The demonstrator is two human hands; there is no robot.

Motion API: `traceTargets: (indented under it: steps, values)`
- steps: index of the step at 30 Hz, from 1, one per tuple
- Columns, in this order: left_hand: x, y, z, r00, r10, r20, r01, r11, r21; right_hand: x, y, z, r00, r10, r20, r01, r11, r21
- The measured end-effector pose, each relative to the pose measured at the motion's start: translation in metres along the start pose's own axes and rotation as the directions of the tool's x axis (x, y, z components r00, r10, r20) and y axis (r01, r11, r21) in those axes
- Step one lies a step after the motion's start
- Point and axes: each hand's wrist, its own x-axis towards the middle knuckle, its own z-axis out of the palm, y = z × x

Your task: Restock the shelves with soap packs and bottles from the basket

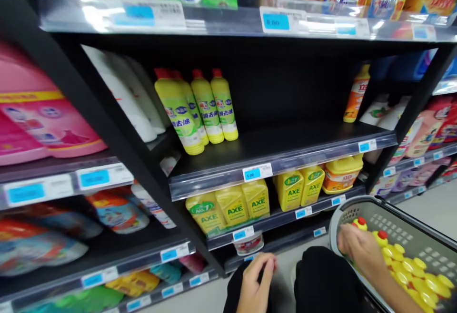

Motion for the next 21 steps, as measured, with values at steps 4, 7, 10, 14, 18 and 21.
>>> traceTargets:
  steps: [4,7,10,14,18,21]
  values:
    - [-0.016,-0.021,0.0,0.981,-0.196,0.009,0.196,0.977,-0.079,0.01,0.069,-0.055,0.993,0.12,-0.022,-0.121,0.943,-0.309]
    - [-0.024,-0.026,-0.004,0.949,-0.315,-0.007,0.312,0.942,-0.123,0.008,0.108,-0.076,0.981,0.193,0.024,-0.146,0.811,-0.567]
    - [-0.031,-0.031,-0.007,0.902,-0.429,-0.042,0.419,0.895,-0.15,-0.004,0.129,-0.082,0.885,0.449,0.125,-0.158,0.541,-0.826]
    - [-0.035,-0.044,-0.014,0.853,-0.521,-0.029,0.513,0.848,-0.129,-0.016,0.149,-0.08,0.8,0.593,0.092,-0.208,0.417,-0.885]
    - [-0.037,-0.057,-0.02,0.827,-0.562,0.013,0.561,0.823,-0.092,-0.028,0.169,-0.07,0.752,0.634,0.177,-0.142,0.419,-0.897]
    - [-0.037,-0.06,-0.021,0.823,-0.567,0.019,0.567,0.82,-0.079,-0.038,0.182,-0.058,0.711,0.662,0.236,-0.087,0.416,-0.905]
